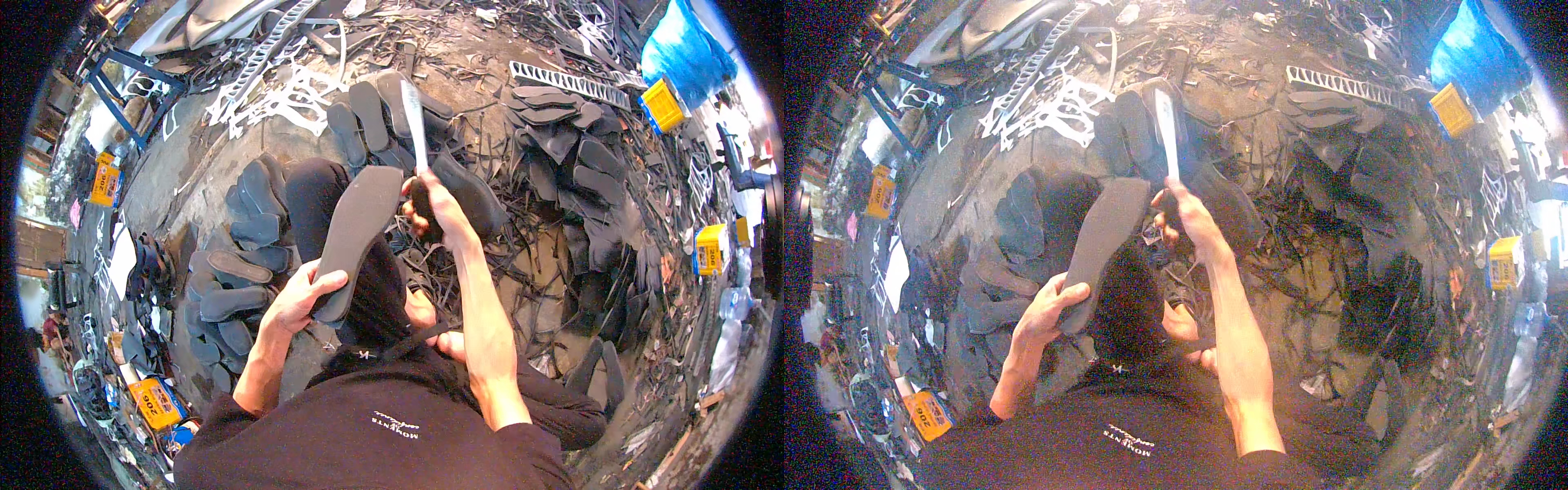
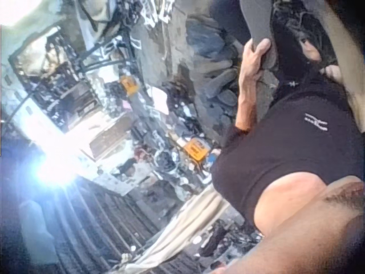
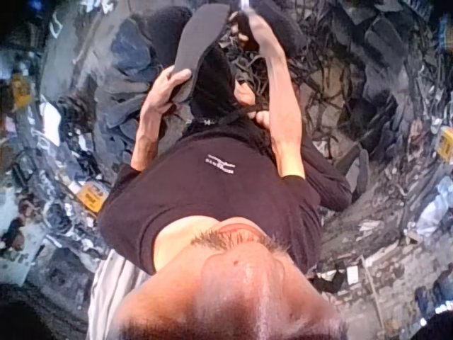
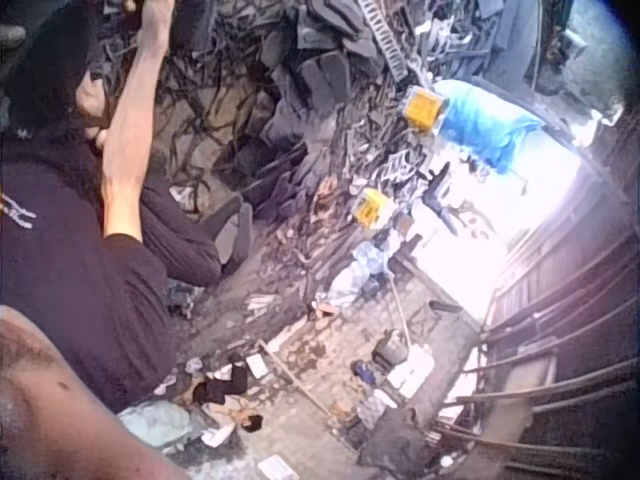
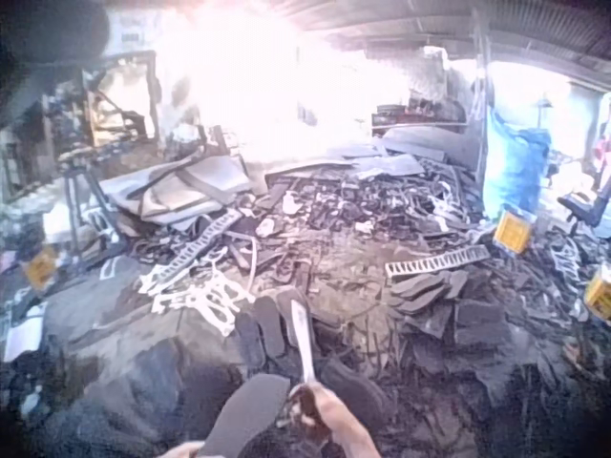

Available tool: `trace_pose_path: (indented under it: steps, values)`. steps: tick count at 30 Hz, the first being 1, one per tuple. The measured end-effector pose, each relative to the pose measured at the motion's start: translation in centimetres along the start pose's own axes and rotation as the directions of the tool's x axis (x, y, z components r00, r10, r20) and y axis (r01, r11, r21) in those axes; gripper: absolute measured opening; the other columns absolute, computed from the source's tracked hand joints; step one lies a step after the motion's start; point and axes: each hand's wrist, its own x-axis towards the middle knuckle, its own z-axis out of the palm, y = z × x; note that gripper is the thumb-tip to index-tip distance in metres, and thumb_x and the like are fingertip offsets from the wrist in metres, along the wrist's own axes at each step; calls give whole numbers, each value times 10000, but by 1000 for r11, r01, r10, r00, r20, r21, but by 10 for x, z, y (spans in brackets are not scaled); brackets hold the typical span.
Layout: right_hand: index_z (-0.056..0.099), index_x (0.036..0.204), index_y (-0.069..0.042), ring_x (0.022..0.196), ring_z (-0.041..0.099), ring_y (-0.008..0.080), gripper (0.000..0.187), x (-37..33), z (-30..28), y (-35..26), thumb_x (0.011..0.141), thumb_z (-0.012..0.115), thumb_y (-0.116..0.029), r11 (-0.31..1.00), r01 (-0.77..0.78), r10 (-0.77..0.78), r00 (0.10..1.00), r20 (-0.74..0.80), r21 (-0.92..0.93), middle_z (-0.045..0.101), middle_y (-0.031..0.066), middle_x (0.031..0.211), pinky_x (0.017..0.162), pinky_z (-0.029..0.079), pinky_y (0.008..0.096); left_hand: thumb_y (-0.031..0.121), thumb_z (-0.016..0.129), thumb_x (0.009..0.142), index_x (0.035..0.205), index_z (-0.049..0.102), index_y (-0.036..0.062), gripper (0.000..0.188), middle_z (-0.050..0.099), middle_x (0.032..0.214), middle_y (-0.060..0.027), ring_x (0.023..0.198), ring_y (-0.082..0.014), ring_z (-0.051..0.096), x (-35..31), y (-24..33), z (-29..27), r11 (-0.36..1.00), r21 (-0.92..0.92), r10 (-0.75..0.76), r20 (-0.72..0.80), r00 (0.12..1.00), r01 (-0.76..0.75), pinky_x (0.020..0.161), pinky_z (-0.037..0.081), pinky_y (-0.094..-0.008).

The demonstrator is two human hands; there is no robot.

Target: The person sits cross-legged on the floor and uses a knife to trim edges and remove excess material from black rubber shoe parts. They handle each piece one at a time, rotating it to trim different sides and discarding trimmed strips onto the surrounding pile.

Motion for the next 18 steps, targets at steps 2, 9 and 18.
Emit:
trace_pose_path:
  steps: [2,9,18]
  values:
    - [639,1254,-86,492,499,75,544,-53,28,-1,1043,633,-587,950,185,-196,980,19,250,613,-5,766,458,444,265,297,791,992,1363,658,18,483,724,1169,-15,1035,-85,649,3,4,2,985,169,-27,6,1000,25,929,529,-283]
    - [620,1201,-47,569,515,31,281,-150,76,-3,1002,777,-168,970,227,-241,939,-245,-82,577,-50,759,505,413,228,282,787,1014,1298,718,27,388,762,1134,-23,1002,-92,665,64,30,71,937,170,311,-6,950,-305,912,550,-283]
    - [645,1027,-30,587,444,106,510,-255,22,-12,1136,476,-500,582,35,-450,846,-286,-812,513,26,647,562,387,325,302,836,974,1179,766,11,364,784,988,-17,860,-75,695,65,58,87,922,265,262,111,959,-283,769,578,-266]
